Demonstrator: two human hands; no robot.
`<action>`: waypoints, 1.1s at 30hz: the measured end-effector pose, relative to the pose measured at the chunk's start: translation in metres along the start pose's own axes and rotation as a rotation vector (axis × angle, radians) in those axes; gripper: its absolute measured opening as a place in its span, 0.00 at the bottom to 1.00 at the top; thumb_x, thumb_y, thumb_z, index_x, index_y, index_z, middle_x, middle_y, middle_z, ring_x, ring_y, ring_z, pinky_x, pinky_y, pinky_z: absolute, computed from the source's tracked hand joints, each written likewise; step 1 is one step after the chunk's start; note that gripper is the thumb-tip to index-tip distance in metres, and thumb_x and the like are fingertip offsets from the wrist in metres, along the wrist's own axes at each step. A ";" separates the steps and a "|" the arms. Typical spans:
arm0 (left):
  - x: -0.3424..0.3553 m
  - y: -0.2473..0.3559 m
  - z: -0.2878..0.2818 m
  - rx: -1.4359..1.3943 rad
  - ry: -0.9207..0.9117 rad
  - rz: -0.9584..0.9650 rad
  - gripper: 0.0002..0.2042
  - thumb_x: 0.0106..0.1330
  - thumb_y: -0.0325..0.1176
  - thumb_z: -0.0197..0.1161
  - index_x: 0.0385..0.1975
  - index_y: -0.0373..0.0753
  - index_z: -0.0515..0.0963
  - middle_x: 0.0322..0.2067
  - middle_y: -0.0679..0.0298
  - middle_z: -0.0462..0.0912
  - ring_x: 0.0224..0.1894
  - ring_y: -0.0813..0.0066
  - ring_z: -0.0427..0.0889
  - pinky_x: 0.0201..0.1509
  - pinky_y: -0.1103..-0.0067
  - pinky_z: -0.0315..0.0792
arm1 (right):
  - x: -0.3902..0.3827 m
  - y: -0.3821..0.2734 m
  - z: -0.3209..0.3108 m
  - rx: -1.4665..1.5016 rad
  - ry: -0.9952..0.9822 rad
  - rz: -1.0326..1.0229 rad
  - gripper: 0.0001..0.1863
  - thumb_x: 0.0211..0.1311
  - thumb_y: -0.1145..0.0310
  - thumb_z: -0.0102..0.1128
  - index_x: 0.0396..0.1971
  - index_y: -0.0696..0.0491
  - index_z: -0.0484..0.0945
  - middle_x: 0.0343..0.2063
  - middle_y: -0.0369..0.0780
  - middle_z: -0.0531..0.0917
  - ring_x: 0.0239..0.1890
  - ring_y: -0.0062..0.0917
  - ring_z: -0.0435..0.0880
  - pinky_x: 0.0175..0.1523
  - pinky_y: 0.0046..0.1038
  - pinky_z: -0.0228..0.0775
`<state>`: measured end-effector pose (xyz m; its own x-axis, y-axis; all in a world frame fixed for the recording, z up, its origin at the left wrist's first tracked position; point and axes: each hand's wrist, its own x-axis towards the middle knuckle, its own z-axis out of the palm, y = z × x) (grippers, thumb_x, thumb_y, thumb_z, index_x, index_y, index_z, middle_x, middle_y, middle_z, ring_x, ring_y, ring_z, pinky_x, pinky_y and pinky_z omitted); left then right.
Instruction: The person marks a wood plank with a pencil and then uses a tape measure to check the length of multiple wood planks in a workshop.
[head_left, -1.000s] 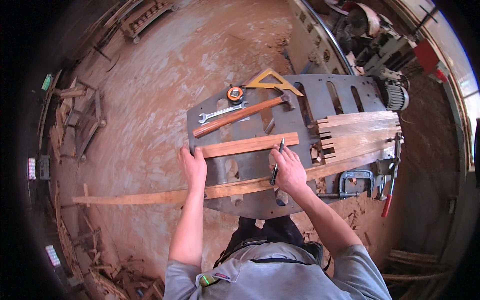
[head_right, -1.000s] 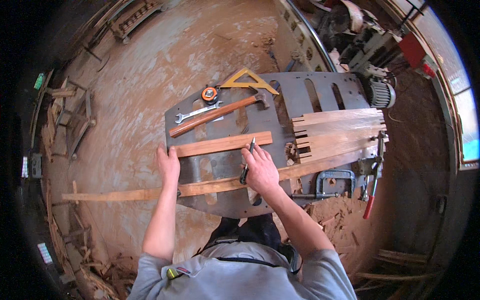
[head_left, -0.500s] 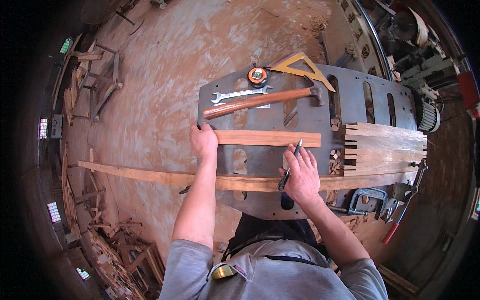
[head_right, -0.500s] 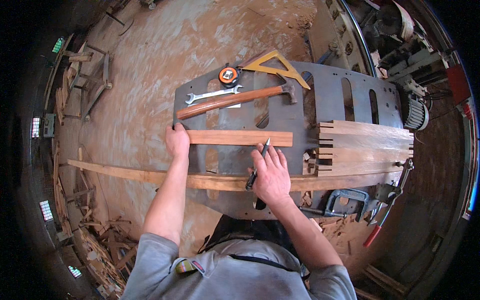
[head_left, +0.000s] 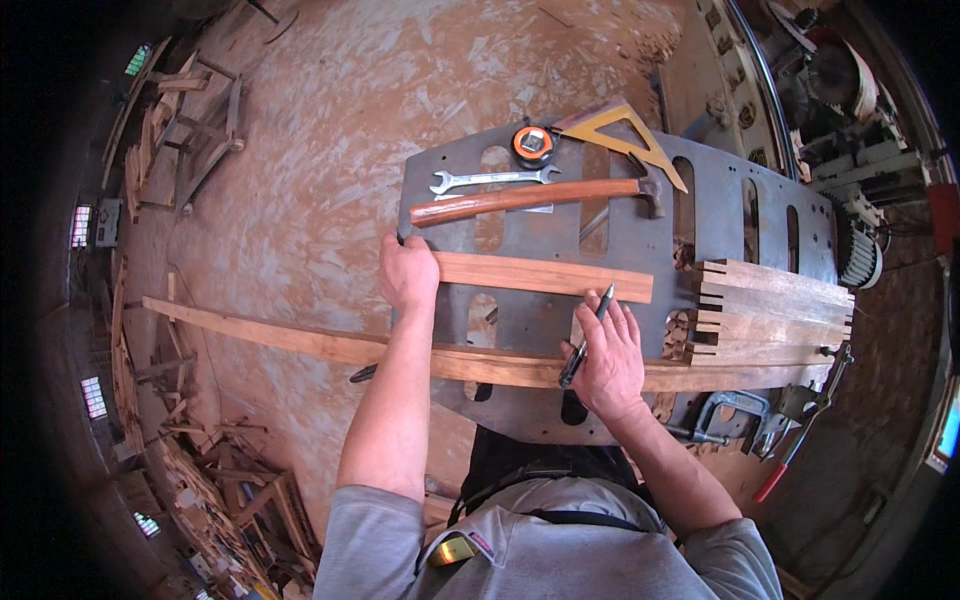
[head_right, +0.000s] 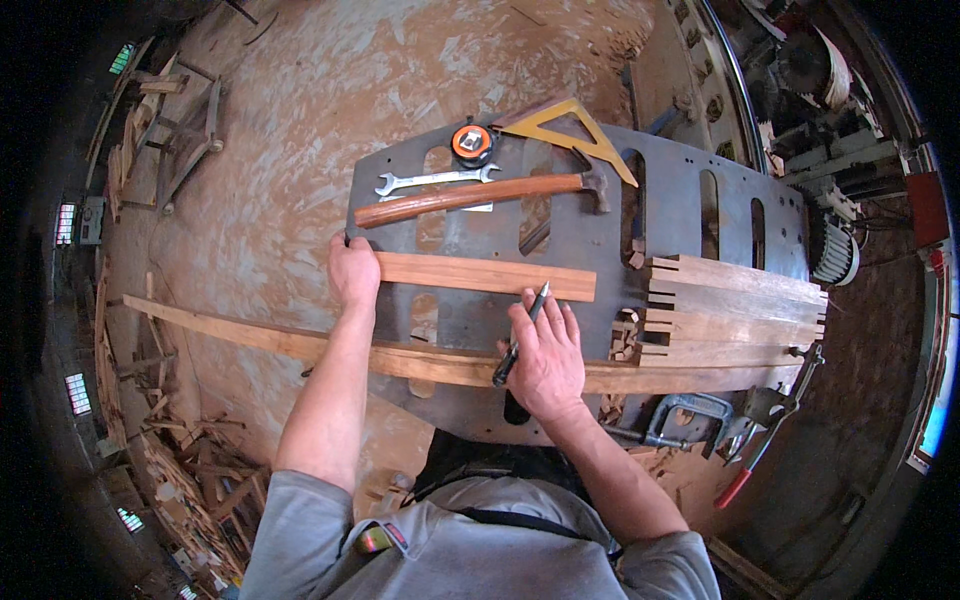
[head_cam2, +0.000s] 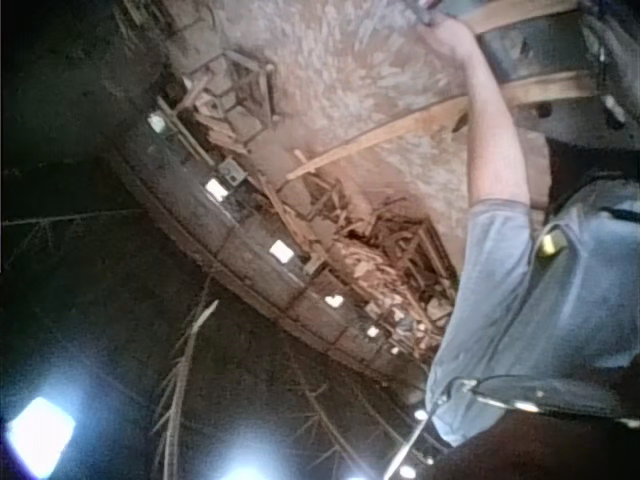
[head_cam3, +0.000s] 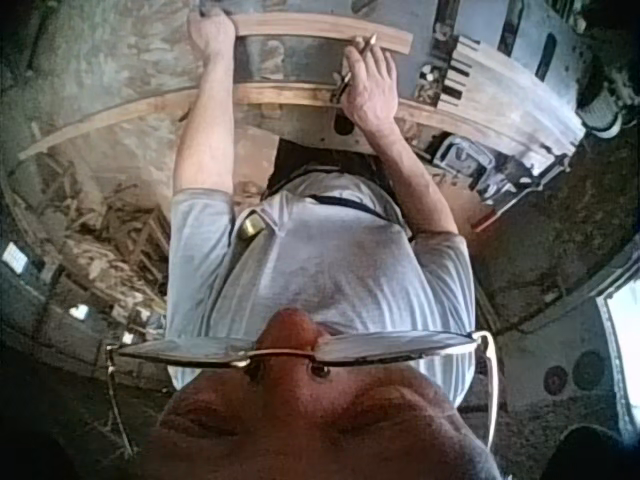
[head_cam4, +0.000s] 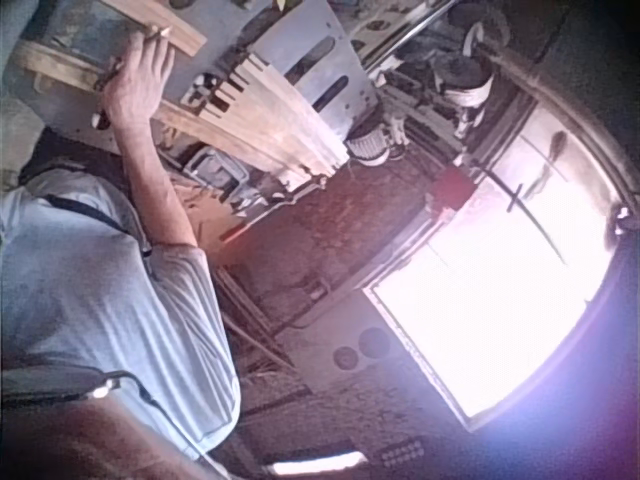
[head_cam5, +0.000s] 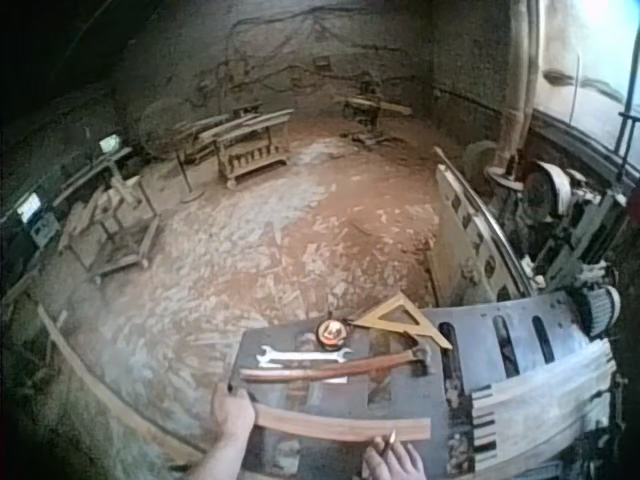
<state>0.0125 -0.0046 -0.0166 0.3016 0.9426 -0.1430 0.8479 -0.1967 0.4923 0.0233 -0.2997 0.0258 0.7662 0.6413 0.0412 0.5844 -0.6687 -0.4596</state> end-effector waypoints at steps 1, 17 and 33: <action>-0.001 0.002 -0.002 -0.001 0.008 0.003 0.18 0.64 0.41 0.49 0.47 0.36 0.76 0.48 0.47 0.81 0.51 0.45 0.78 0.55 0.58 0.70 | 0.000 -0.001 0.001 0.001 0.003 0.001 0.29 0.53 0.65 0.67 0.56 0.54 0.68 0.62 0.48 0.71 0.66 0.45 0.66 0.70 0.47 0.52; -0.007 0.009 -0.007 0.015 -0.004 -0.047 0.19 0.64 0.42 0.49 0.51 0.42 0.76 0.48 0.50 0.81 0.52 0.47 0.79 0.54 0.57 0.71 | -0.002 -0.001 -0.001 0.025 0.025 -0.004 0.31 0.49 0.69 0.70 0.55 0.56 0.69 0.62 0.48 0.71 0.65 0.45 0.66 0.70 0.47 0.53; -0.003 -0.004 0.002 -0.017 0.028 -0.020 0.20 0.64 0.43 0.47 0.52 0.43 0.75 0.50 0.50 0.81 0.52 0.47 0.78 0.56 0.58 0.70 | -0.009 0.010 0.000 0.121 0.132 -0.193 0.22 0.52 0.73 0.62 0.49 0.52 0.72 0.54 0.41 0.79 0.58 0.38 0.75 0.63 0.44 0.62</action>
<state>0.0097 -0.0074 -0.0201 0.2726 0.9534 -0.1290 0.8459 -0.1737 0.5042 0.0225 -0.3124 0.0211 0.6763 0.6929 0.2499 0.6931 -0.4838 -0.5344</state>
